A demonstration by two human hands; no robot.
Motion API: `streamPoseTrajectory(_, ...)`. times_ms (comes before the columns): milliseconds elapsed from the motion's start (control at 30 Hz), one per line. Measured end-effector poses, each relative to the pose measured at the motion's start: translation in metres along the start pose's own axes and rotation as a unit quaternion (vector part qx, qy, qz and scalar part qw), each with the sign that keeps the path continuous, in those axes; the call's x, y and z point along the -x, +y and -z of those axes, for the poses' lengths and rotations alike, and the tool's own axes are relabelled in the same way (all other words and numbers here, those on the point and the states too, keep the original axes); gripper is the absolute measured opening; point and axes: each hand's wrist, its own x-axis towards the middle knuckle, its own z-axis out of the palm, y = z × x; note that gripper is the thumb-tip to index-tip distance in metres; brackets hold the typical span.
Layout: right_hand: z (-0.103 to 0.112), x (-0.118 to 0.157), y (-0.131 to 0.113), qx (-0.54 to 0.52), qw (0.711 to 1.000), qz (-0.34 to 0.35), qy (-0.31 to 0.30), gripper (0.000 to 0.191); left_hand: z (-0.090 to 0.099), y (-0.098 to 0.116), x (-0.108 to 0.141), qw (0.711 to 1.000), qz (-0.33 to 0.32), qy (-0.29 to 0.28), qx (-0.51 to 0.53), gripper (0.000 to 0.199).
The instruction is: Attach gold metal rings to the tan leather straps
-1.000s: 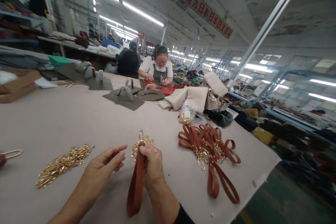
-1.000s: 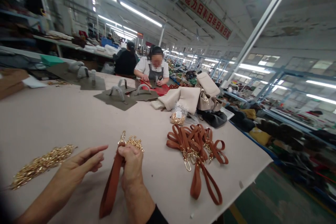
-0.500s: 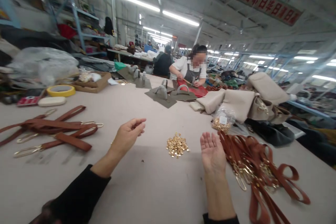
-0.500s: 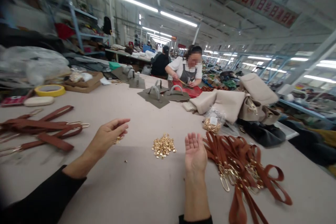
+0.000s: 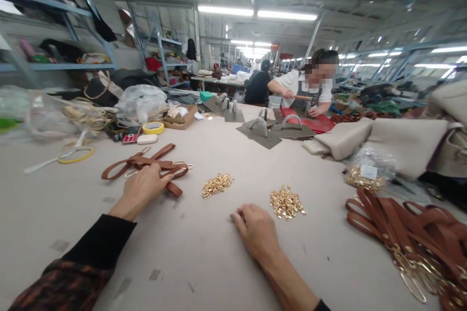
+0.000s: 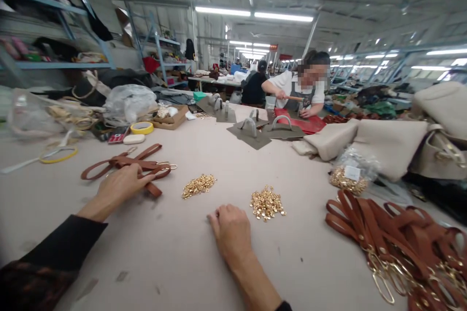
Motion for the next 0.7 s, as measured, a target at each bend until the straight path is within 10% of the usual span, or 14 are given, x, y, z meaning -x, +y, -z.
streamPoseTrajectory(300,0.008,0.005,0.012,0.063,0.997,-0.040,-0.034,0.017,0.018,-0.033,0.018,0.997,0.027,0.020,-0.071,0.027)
streamPoseTrajectory(700,0.024,0.011,0.031,-0.056,0.994,-0.054,-0.078,0.017,0.053,-0.004,0.050,0.958,0.062,-0.018,0.280,0.051)
